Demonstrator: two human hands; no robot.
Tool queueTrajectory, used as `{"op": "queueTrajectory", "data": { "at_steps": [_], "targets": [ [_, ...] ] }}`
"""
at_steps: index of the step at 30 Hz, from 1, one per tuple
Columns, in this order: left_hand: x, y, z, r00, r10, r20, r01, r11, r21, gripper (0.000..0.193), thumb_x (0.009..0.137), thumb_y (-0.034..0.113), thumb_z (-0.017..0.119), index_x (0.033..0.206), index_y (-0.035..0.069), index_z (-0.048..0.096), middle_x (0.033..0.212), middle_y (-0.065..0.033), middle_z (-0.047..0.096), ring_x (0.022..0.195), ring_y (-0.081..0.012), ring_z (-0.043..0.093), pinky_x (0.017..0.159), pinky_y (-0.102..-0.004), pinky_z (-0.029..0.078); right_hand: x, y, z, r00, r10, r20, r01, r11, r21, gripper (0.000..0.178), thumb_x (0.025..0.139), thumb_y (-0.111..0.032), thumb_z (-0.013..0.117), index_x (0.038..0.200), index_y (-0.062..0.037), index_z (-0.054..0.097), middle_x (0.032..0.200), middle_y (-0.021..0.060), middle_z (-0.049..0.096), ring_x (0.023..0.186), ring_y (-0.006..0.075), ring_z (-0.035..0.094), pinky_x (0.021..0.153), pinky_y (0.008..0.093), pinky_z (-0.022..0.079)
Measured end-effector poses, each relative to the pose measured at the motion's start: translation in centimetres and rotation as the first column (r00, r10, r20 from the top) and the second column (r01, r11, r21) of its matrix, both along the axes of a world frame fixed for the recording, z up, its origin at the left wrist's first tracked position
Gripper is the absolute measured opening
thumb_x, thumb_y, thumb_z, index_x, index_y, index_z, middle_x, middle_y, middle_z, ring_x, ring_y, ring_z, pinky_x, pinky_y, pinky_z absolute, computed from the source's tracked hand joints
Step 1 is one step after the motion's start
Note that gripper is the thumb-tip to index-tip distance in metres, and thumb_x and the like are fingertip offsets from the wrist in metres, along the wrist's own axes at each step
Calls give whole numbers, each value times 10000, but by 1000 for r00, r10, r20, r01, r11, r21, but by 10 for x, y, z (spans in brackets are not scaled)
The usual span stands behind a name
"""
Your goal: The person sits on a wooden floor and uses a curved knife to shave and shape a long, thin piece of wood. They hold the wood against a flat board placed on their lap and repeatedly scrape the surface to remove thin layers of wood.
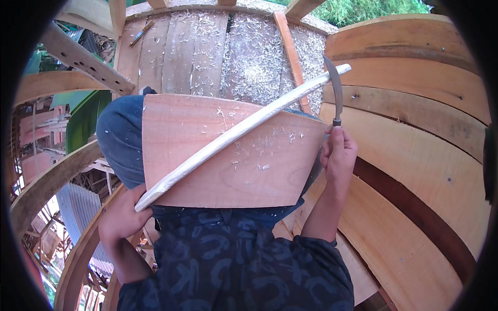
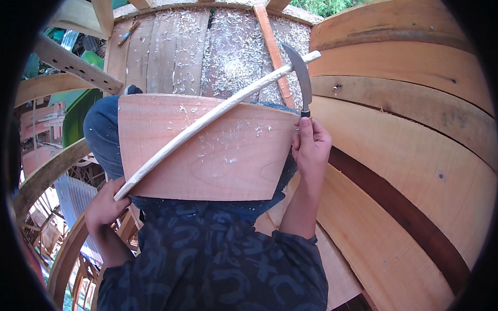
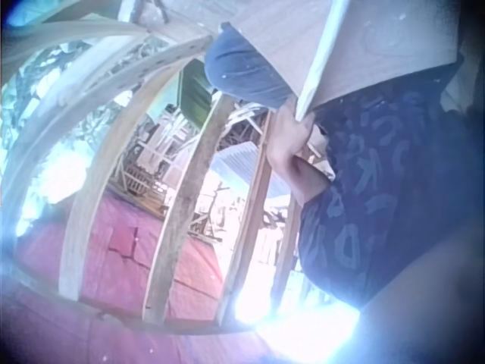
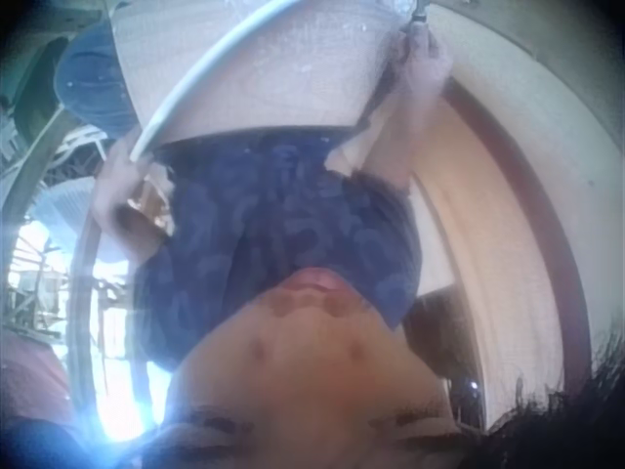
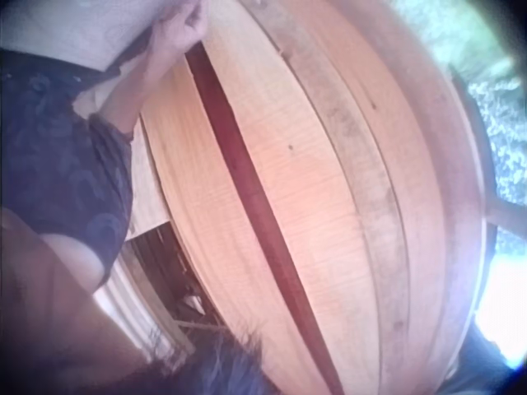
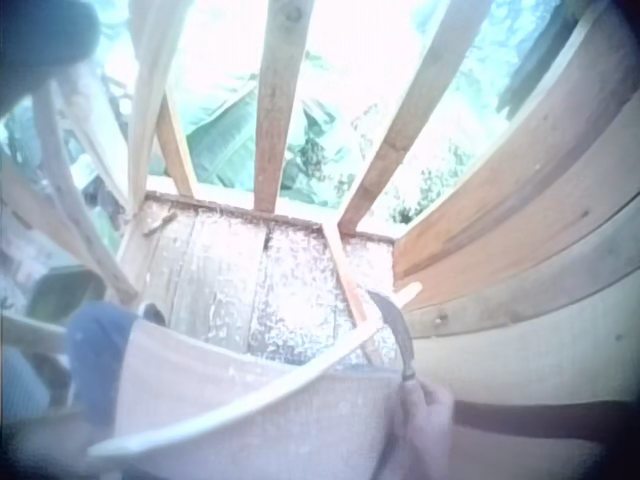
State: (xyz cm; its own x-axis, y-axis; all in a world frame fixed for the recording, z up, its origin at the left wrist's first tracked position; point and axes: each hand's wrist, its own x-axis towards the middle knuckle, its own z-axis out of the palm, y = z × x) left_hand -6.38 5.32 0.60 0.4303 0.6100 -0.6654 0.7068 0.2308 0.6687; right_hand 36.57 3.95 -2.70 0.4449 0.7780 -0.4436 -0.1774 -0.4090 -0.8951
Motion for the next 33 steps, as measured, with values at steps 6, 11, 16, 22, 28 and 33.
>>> {"op": "queueTrajectory", "data": {
  "at_steps": [6,11,16,22,28,33],
  "targets": [
    [16,15,21,986,31,-162,-72,964,-256,474,694,43,538,1162,-16,585,864,-176,620,798,-275,588,734,-341,457,-2,-10,-1,966,232,110,-228,972,-50,260,956,-230,626,842,4,633,545,-45,472,442,17,386,408,195,279],
    [11,10,14,995,36,-96,-54,980,-189,450,690,34,510,1130,-25,583,630,-56,543,535,-116,506,500,-298,420,-13,-7,2,964,245,106,-243,969,-32,256,967,-229,607,844,-5,620,544,-49,470,432,17,382,398,191,270],
    [6,7,8,998,11,-64,-20,990,-141,435,698,28,497,1121,-30,582,648,-54,552,534,-114,504,496,-293,417,12,-4,-8,987,-130,97,131,991,0,301,980,-305,576,861,-30,606,517,-47,416,372,28,323,336,203,223],
    [14,16,21,982,27,-186,-82,951,-298,480,701,46,543,1175,-17,587,971,-228,657,926,-345,634,847,-361,471,4,-15,-1,971,220,94,-216,975,-57,255,951,-232,636,861,6,648,552,-45,489,450,17,401,412,194,288],
    [1,6,4,995,-99,-16,100,994,47,470,679,58,530,1140,-27,571,700,-134,589,632,-194,585,617,-342,475,-19,-18,-12,925,274,265,-299,952,60,303,976,-291,582,860,-11,603,515,-39,424,383,31,342,354,195,241],
    [8,9,14,991,25,-132,-46,987,-157,461,670,56,541,1121,-28,582,729,-160,598,651,-218,571,656,-351,477,15,-17,0,998,-44,45,46,998,-49,260,956,-238,624,827,-13,645,565,-29,504,422,25,403,385,194,278]
  ]
}}
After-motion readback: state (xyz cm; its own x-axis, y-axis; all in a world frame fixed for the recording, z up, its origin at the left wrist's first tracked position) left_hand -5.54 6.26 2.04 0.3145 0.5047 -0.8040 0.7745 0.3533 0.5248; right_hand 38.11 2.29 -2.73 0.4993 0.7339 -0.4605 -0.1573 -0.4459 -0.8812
